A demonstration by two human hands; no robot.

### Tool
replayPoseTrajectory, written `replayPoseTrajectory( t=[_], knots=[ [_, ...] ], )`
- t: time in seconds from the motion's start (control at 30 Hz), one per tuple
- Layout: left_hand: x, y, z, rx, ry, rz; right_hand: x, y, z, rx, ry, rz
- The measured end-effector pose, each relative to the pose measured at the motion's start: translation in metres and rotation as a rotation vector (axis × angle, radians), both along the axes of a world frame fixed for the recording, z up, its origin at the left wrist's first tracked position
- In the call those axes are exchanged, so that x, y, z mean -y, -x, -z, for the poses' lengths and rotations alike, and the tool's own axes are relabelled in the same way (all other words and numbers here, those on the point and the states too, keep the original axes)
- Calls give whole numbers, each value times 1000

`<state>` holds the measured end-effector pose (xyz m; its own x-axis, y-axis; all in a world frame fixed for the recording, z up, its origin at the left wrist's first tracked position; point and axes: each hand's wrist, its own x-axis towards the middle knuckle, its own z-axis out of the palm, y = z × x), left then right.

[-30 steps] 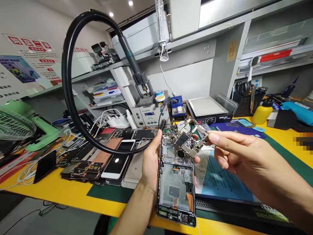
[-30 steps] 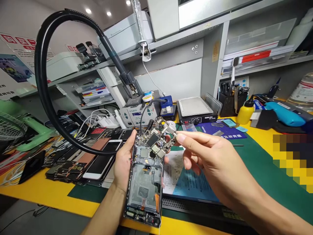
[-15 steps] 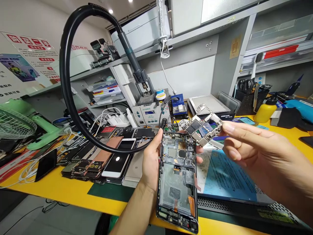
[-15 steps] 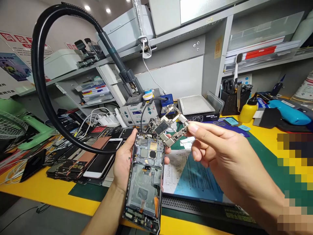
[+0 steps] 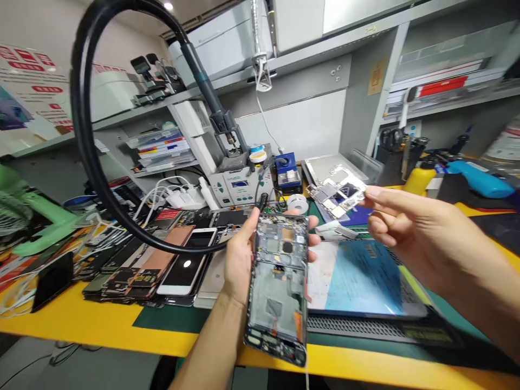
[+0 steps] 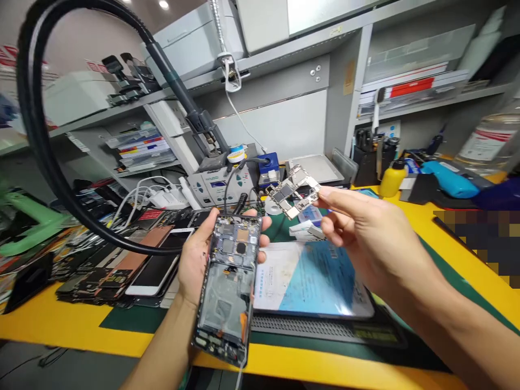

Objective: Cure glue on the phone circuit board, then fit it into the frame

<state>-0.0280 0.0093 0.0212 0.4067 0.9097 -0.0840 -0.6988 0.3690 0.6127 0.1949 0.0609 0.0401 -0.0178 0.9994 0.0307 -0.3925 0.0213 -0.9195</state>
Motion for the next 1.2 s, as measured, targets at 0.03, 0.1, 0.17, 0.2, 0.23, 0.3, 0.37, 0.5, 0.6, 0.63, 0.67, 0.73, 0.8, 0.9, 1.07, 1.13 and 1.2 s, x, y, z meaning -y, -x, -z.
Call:
replayPoseTrajectory(
  t=[0.03,0.1,0.17,0.2,0.23,0.3,0.37,0.5,0.6,0.63,0.67,0.73,0.8,0.9,1.07,1.13,1.2],
  knots=[
    [-1,3,0,8,7,17,-3,-3,1,23,2,-6],
    [-4,7,-1,8,36,53,-7,-11,4,77,17,-30],
    [-6,9,-2,-9,70,73,-6,-21,8,136,64,-55],
    [-7,9,-3,-21,86,80,-4,-26,10,164,91,-67],
    [-6,8,-5,-35,99,83,0,-31,13,194,122,-82],
    [-6,7,-7,-60,116,89,11,-40,18,250,188,-118],
    [-5,6,-7,-82,123,99,22,-46,21,305,247,-153],
    [-5,8,-5,-110,122,139,36,-50,22,412,303,-201],
    [-5,9,-4,-104,108,166,41,-51,20,514,283,-213],
    [-5,9,-4,-100,106,175,42,-52,20,561,268,-212],
    [-5,9,-4,-96,105,188,43,-53,19,617,250,-211],
    [-5,7,-5,-92,107,218,43,-56,20,743,211,-213],
    [-5,5,-5,-91,106,252,42,-60,19,858,171,-228],
    [-6,1,-4,-97,103,321,39,-64,15,961,86,-250],
    [-10,-7,-5,-126,107,490,41,-57,-11,965,-77,-214],
    [-9,-13,-10,-141,107,566,45,-46,-22,923,-91,-272],
    [-6,-21,-16,-160,115,651,49,-34,-29,862,-81,-396]
  ],
)
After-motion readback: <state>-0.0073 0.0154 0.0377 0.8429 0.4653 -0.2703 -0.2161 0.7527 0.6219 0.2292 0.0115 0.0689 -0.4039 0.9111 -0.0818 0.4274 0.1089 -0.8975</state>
